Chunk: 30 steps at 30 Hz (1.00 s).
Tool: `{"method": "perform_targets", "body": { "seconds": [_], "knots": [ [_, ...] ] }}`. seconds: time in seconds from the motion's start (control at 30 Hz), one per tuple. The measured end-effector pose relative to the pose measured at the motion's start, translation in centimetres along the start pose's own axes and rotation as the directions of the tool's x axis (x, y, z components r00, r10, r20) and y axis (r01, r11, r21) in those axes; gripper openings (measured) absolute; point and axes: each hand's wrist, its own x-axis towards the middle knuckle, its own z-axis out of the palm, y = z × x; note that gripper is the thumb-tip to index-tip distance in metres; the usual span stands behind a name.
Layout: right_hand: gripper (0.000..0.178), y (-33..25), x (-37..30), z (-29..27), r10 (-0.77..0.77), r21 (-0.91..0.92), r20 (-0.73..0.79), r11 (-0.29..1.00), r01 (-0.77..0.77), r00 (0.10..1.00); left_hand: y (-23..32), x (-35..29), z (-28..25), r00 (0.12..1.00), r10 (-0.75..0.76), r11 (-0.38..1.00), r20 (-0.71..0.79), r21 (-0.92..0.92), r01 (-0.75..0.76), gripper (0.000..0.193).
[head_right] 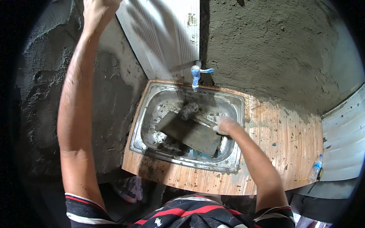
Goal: The person applies mortar to the back of a tile and then presses the tile onto a wall above a sink, using a mallet to tap it into place.
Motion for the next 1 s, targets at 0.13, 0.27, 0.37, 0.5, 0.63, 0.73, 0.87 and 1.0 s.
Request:
{"method": "perform_targets", "body": {
  "seconds": [0.13,0.27,0.37,0.5,0.63,0.73,0.87,1.0],
  "knots": [
    [0.054,-0.1,2.7,5.4,-0.037,0.037,-0.099,0.998,0.041,0.994,1.0,4.6,0.6,0.999,0.046,0.997,0.001,-0.058,-0.046,0.091],
    [0.042,-0.9,1.9,5.3,0.051,0.146,-0.243,0.989,-0.016,0.969,1.7,8.6,0.4,0.996,0.079,0.996,0.051,-0.035,-0.077,0.093],
    [0.04,-1.9,0.8,3.4,0.103,0.18,-0.26,0.982,-0.057,0.96,2.1,10.0,0.1,0.974,0.039,0.999,0.222,-0.008,-0.038,0.096],
    [0.053,-2.9,0.3,0.7,0.035,0.216,-0.363,0.975,0.048,0.931,2.9,11.2,-0.4,0.916,0.015,0.999,0.402,0.026,-0.028,0.099],
    [0.053,-3.1,0.8,-1.3,-0.005,0.228,-0.461,0.966,0.124,0.888,3.8,11.7,-0.4,0.851,0.023,0.999,0.524,0.023,-0.041,0.102],
    [0.054,-3.6,1.2,-2.1,-0.006,0.202,-0.455,0.973,0.11,0.89,4.1,11.3,0.0,0.805,0.045,0.999,0.591,-0.022,-0.039,0.099],
    [0.05,-4.3,1.9,-2.6,0.022,0.219,-0.352,0.974,0.059,0.936,4.4,9.3,1.4,0.854,0.091,0.99,0.512,0.045,-0.132,0.093],
    [0.051,-4.1,2.9,-2.6,-0.033,0.174,-0.403,0.978,0.112,0.915,4.2,8.6,2.3,0.883,0.066,0.994,0.465,0.044,-0.097,0.094]
  ]
}}
